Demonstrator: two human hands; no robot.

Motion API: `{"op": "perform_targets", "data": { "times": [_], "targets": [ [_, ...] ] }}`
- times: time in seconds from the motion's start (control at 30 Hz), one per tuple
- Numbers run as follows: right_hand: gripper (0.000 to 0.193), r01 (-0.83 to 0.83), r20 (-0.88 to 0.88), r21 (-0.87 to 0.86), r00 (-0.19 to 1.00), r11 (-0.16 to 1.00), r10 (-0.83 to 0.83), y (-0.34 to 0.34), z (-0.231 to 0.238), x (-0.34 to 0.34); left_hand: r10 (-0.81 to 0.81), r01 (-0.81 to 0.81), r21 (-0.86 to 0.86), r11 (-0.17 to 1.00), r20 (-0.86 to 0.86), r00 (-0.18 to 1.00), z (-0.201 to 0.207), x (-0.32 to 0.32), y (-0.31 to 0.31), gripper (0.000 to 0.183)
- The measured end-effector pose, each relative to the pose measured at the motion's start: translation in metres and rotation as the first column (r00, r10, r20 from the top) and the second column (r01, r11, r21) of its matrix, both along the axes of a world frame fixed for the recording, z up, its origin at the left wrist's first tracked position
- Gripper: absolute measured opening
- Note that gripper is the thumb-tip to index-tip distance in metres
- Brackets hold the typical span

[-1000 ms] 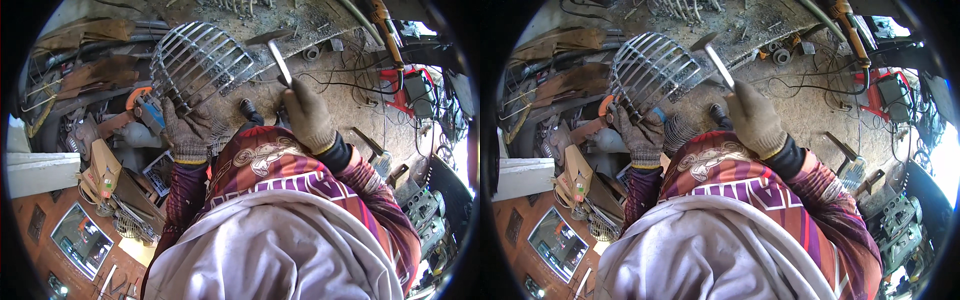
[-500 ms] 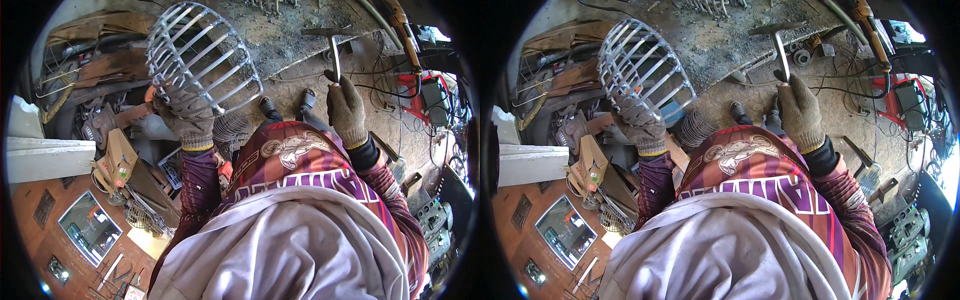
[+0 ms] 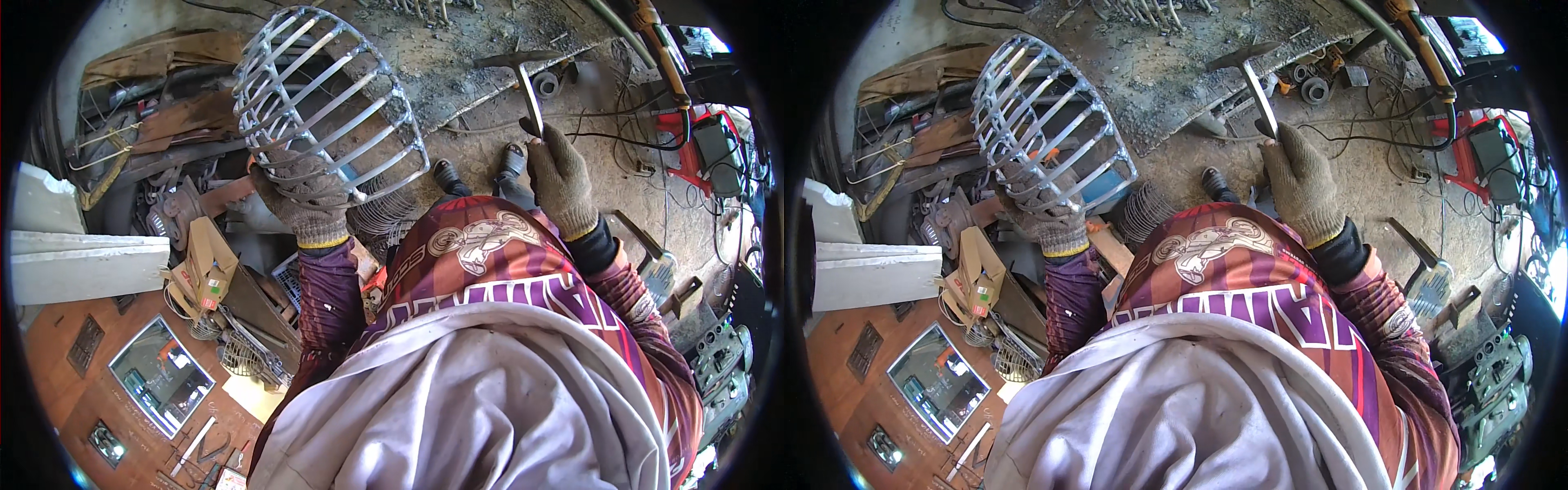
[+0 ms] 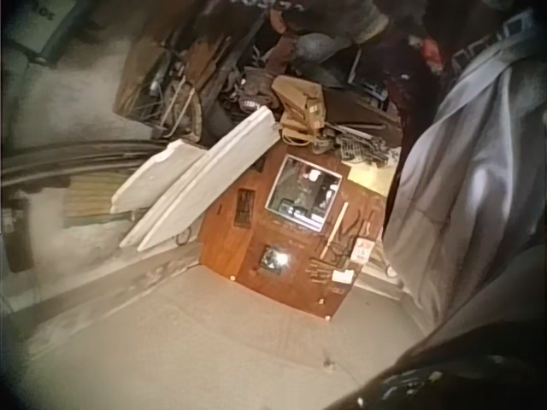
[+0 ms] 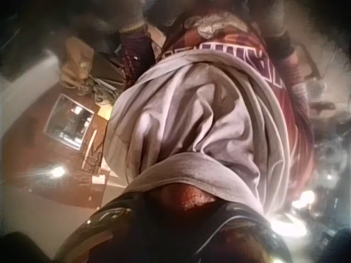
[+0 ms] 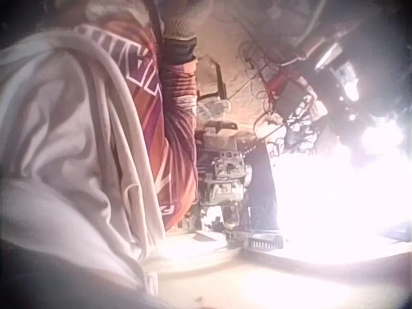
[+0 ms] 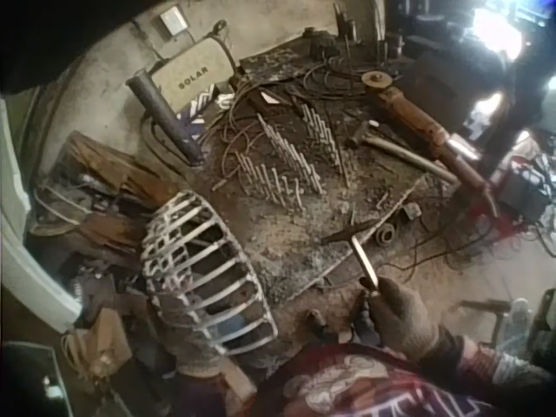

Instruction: The person uses a hand grinder to smooth the edges and welds of a metal wire basket frame, rotating the object to reach different sections.

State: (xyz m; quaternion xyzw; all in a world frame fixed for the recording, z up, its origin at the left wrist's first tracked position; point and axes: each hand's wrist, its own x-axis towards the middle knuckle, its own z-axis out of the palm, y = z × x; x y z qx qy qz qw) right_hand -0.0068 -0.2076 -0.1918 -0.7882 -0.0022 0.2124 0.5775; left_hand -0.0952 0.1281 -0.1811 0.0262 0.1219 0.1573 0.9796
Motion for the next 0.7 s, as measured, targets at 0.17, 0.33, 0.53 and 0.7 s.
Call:
{"op": "perform_targets", "data": {
  "times": [0.17,0.33,0.53,0.7],
  "targets": [
    [0.031,-0.002,-0.018,0.031,1.0,1.0,0.003,0.0,0.002,-0.001,-0.293,0.294,0.028,0.955,0.227,0.929,-0.019,-0.003,0.017,0.04],
    [0.03,-0.019,-0.021,0.023,1.0,1.0,0.019,0.001,0.006,0.0,0.037,-0.023,0.098,0.995,-0.144,0.989,-0.018,-0.006,0.012,0.031],
    [0.029,-0.026,0.062,-0.02,0.998,0.999,0.027,-0.002,-0.004,0.0,-0.147,0.152,0.116,0.982,-0.05,0.988,-0.023,-0.008,0.015,0.031],
    [0.031,-0.042,0.058,-0.03,0.997,0.999,0.043,-0.002,0.003,0.0,-0.334,0.318,0.162,0.934,0.076,0.94,-0.042,-0.01,0.043,0.032]
  ]
}}
